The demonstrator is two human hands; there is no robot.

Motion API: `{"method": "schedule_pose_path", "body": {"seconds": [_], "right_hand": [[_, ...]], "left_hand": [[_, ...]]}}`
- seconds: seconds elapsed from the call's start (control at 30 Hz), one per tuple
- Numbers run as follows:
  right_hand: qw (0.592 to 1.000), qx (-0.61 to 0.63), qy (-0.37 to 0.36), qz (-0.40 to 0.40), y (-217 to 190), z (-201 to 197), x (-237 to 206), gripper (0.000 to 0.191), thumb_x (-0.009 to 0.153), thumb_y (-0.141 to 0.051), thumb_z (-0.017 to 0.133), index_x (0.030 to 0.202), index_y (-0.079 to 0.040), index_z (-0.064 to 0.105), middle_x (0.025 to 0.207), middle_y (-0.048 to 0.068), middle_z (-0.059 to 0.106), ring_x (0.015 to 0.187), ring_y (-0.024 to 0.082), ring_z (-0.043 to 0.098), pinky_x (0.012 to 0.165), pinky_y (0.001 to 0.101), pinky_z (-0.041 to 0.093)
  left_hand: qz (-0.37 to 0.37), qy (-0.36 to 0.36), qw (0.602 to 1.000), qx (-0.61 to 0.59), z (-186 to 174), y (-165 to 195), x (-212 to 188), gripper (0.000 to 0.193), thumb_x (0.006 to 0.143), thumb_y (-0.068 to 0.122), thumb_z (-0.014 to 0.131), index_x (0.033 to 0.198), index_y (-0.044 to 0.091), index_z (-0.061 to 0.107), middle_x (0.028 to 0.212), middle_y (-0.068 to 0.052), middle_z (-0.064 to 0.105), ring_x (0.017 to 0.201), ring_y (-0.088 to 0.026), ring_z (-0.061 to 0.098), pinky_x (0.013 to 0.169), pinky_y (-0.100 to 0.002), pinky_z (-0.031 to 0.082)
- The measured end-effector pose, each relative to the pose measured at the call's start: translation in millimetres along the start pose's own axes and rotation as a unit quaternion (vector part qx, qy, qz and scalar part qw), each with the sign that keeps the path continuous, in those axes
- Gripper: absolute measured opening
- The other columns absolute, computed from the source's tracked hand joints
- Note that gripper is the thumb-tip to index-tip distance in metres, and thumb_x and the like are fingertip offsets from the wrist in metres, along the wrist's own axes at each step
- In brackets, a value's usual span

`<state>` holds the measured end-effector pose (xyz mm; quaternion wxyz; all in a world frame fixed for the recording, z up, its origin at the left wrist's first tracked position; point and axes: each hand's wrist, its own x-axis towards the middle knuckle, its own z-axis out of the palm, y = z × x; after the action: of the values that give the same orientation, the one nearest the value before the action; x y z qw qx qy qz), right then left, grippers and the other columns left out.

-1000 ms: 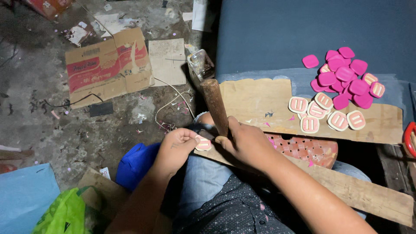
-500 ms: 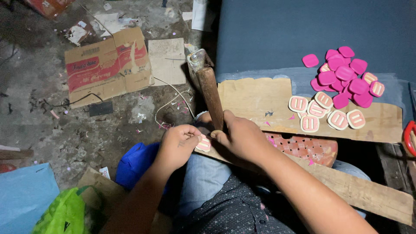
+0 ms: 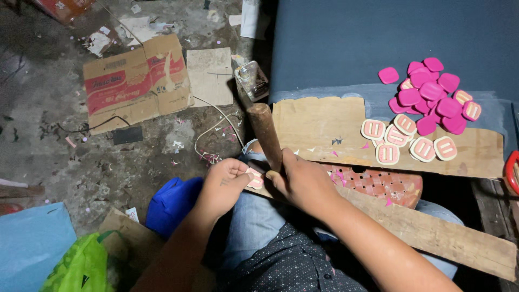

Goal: The person repeatedly places a pink foam piece on a wooden block and uses a hammer to press a metal tool into it, creating a patterned indentation. The person then removes the shaped piece and places it on a nearby pile of finished pieces.

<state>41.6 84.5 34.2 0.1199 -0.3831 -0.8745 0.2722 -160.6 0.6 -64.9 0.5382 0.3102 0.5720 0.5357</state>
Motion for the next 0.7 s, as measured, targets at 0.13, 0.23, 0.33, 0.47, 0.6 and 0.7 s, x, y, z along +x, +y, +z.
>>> {"method": "schedule_pose_path", "body": {"seconds": [0.13,0.23,0.33,0.47,0.6,0.7], "right_hand": [[0.999,0.033,0.000,0.021,-2.8,-6.2,8.3,0.040,0.088,-0.035,0.071,0.106,-0.005,0.053,0.080,0.023,0.069,0.078,0.047,0.067,0.067,0.0556,0.052],[0.999,0.025,-0.024,0.032,-5.7,-11.1,19.7,0.039,0.086,-0.034,0.072,0.108,-0.006,0.055,0.081,0.023,0.070,0.080,0.046,0.067,0.070,0.0553,0.052],[0.999,-0.002,-0.038,0.002,-6.7,-17.2,28.2,0.039,0.085,-0.033,0.072,0.106,-0.005,0.055,0.082,0.022,0.070,0.081,0.046,0.067,0.071,0.0551,0.052],[0.994,-0.053,-0.084,-0.036,-4.2,-27.1,27.2,0.040,0.086,-0.035,0.073,0.103,-0.004,0.054,0.083,0.022,0.070,0.082,0.046,0.067,0.072,0.0549,0.052],[0.994,-0.059,-0.087,-0.023,-0.1,-34.6,30.1,0.042,0.084,-0.039,0.074,0.103,-0.006,0.056,0.083,0.021,0.071,0.083,0.045,0.067,0.072,0.0545,0.052],[0.997,-0.027,-0.071,0.001,0.9,-34.2,34.1,0.042,0.084,-0.040,0.075,0.106,-0.008,0.058,0.083,0.021,0.071,0.083,0.045,0.068,0.071,0.0538,0.052]], "left_hand": [[-0.016,0.020,1.000,0.008,-0.2,3.7,5.1,0.010,0.087,-0.005,0.067,0.096,-0.007,0.067,0.089,-0.014,0.075,0.077,-0.017,0.072,0.074,-0.029,0.059],[-0.016,0.011,1.000,0.018,2.2,8.1,6.2,0.009,0.087,-0.004,0.067,0.095,-0.007,0.068,0.088,-0.014,0.076,0.076,-0.017,0.072,0.073,-0.029,0.059],[0.007,0.002,0.999,0.034,0.8,11.3,3.7,0.008,0.087,-0.004,0.066,0.094,-0.007,0.069,0.088,-0.014,0.076,0.077,-0.016,0.073,0.073,-0.029,0.059],[-0.004,-0.012,1.000,0.029,-1.1,10.4,0.1,0.008,0.086,-0.004,0.063,0.091,-0.007,0.069,0.087,-0.014,0.077,0.077,-0.016,0.074,0.072,-0.028,0.059],[0.032,0.004,0.995,0.094,0.8,11.5,1.9,0.009,0.086,-0.002,0.065,0.093,-0.004,0.068,0.085,-0.010,0.074,0.076,-0.013,0.070,0.071,-0.027,0.057],[0.065,0.013,0.987,0.148,3.2,19.4,-1.2,0.010,0.086,0.000,0.065,0.096,-0.001,0.066,0.083,-0.006,0.072,0.076,-0.011,0.068,0.070,-0.026,0.056]]}}
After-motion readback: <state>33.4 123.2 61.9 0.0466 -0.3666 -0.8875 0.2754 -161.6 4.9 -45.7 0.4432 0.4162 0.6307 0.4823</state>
